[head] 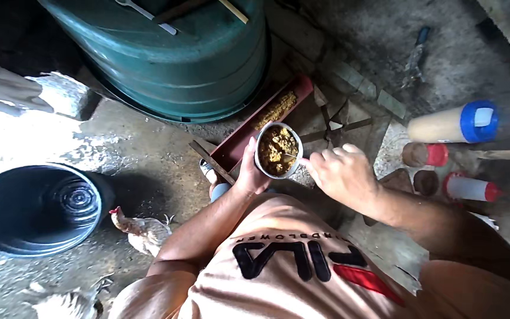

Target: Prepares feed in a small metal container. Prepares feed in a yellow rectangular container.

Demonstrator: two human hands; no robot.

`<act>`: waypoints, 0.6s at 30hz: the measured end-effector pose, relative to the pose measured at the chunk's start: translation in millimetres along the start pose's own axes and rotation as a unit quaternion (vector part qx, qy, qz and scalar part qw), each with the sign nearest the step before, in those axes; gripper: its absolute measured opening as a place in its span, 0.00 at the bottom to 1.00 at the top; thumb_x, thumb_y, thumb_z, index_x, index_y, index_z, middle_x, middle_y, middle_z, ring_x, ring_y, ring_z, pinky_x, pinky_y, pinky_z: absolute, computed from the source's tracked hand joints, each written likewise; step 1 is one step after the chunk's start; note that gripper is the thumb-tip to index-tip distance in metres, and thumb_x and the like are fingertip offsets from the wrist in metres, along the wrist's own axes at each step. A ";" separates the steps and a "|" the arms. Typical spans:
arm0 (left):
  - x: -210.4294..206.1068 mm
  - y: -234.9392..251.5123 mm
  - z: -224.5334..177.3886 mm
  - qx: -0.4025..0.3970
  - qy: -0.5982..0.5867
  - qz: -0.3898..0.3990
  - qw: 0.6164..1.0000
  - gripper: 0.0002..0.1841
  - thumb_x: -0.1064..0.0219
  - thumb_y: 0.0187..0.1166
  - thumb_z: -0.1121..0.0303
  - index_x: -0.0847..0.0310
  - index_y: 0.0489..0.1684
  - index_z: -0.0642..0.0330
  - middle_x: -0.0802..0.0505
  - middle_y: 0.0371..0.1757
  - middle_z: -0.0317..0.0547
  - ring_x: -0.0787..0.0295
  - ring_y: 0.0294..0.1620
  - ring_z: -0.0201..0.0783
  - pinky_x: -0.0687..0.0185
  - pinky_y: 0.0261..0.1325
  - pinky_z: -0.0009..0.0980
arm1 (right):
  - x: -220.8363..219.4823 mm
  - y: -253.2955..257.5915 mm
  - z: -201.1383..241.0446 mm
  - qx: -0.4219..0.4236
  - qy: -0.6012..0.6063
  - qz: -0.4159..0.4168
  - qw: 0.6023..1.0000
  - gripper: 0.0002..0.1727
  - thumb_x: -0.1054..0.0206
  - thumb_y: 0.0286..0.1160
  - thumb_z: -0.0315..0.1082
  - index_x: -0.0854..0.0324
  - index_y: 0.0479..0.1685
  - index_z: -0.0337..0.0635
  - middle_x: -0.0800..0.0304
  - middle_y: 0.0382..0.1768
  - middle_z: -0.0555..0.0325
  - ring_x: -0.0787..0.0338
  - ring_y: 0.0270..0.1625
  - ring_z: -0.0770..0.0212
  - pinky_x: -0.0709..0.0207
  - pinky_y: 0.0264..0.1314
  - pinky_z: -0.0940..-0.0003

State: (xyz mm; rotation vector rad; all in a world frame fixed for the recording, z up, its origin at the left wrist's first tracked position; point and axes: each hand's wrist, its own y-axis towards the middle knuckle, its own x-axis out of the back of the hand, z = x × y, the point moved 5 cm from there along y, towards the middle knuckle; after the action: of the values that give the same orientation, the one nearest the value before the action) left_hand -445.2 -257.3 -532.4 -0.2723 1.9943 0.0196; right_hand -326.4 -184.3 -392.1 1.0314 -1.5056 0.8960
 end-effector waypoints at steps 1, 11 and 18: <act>2.3 -0.3 -0.5 0.004 -0.004 -0.003 1.000 0.36 0.50 0.80 0.28 0.25 0.75 0.43 0.10 0.65 0.43 0.12 0.65 0.42 0.12 0.63 0.49 | 1.4 -1.7 0.8 0.008 -0.013 -0.009 1.000 0.27 0.46 0.90 0.46 0.23 0.21 0.39 0.26 0.13 0.52 0.19 0.19 0.50 0.29 0.26 0.56; 0.4 1.0 -3.7 0.046 -0.058 -0.010 0.997 0.40 0.64 0.81 0.25 0.25 0.76 0.41 0.11 0.66 0.46 0.11 0.64 0.46 0.11 0.57 0.52 | 47.2 -1.0 -14.9 0.013 -0.031 -0.043 0.999 0.27 0.48 0.91 0.48 0.23 0.24 0.39 0.24 0.22 0.47 0.20 0.29 0.44 0.33 0.36 0.50; -7.8 -1.3 0.6 0.055 -0.080 -0.010 0.995 0.39 0.61 0.81 0.25 0.25 0.75 0.43 0.11 0.65 0.48 0.11 0.64 0.48 0.11 0.58 0.53 | 22.7 7.4 -14.0 0.031 -0.017 -0.016 0.999 0.22 0.46 0.88 0.46 0.20 0.28 0.41 0.19 0.31 0.48 0.17 0.41 0.43 0.32 0.45 0.49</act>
State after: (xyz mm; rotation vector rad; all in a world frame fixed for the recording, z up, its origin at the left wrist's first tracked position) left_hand -441.3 -257.0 -525.6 -0.2122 1.8263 -0.0781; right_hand -330.2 -172.1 -367.6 1.1181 -1.4940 0.9114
